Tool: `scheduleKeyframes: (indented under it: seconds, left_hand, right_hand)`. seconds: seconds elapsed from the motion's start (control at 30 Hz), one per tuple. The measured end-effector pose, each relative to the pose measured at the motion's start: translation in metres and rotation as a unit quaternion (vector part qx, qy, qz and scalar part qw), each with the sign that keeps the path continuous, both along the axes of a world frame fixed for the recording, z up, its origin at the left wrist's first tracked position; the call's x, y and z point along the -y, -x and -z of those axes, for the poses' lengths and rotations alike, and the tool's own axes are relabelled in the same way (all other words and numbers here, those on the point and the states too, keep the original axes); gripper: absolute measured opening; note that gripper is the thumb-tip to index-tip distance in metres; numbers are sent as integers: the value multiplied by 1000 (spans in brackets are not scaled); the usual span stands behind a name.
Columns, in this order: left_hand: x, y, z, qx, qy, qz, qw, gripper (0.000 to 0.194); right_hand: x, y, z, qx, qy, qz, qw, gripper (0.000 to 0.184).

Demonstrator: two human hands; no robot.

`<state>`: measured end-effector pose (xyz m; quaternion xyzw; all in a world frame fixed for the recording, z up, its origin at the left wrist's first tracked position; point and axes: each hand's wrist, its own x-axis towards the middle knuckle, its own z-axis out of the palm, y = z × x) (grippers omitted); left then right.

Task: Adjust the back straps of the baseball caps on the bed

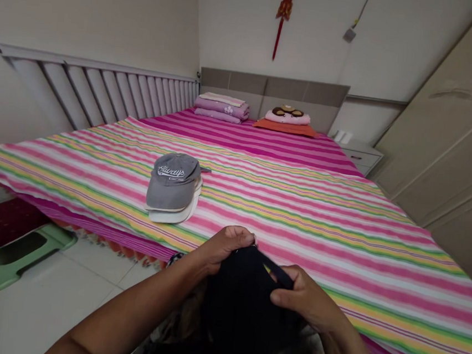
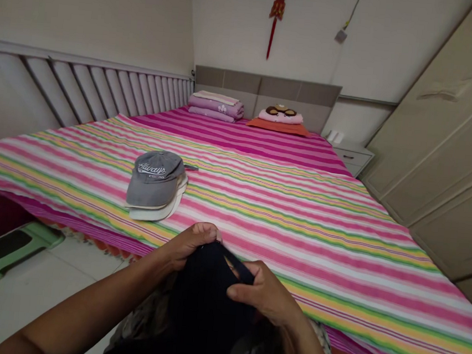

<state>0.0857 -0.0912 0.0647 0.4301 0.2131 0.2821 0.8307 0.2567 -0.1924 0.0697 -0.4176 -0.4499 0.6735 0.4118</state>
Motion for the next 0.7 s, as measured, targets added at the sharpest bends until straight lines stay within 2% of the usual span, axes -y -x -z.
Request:
scheduleKeyframes:
  seconds: [0.07, 0.17, 0.3, 0.47, 0.53, 0.6, 0.7]
  left_hand:
    - [-7, 3, 5, -11, 5, 30, 999, 24]
    - [-18, 13, 20, -1, 5, 86, 996, 31]
    - [-23, 31, 54, -2, 21, 143, 989, 36]
    - [-4, 48, 97, 2, 97, 197, 975, 37]
    - [6, 52, 111, 24, 126, 173, 977, 37]
    - [13, 56, 121, 54, 144, 116, 981, 36]
    - [17, 62, 127, 101, 149, 20, 983, 33]
  right_hand:
    - [2, 4, -3, -11, 8, -18, 1000, 24]
    - [-1, 6, -5, -69, -8, 75, 995, 24]
    - [-5, 6, -6, -147, 9, 182, 972, 24]
    - [-8, -3, -7, -199, 13, 283, 938, 25]
    - [-13, -9, -6, -199, 5, 324, 925, 21]
    - [-18, -13, -5, -202, 8, 348, 915, 20]
    - [-24, -13, 0, -222, 33, 359, 906, 21]
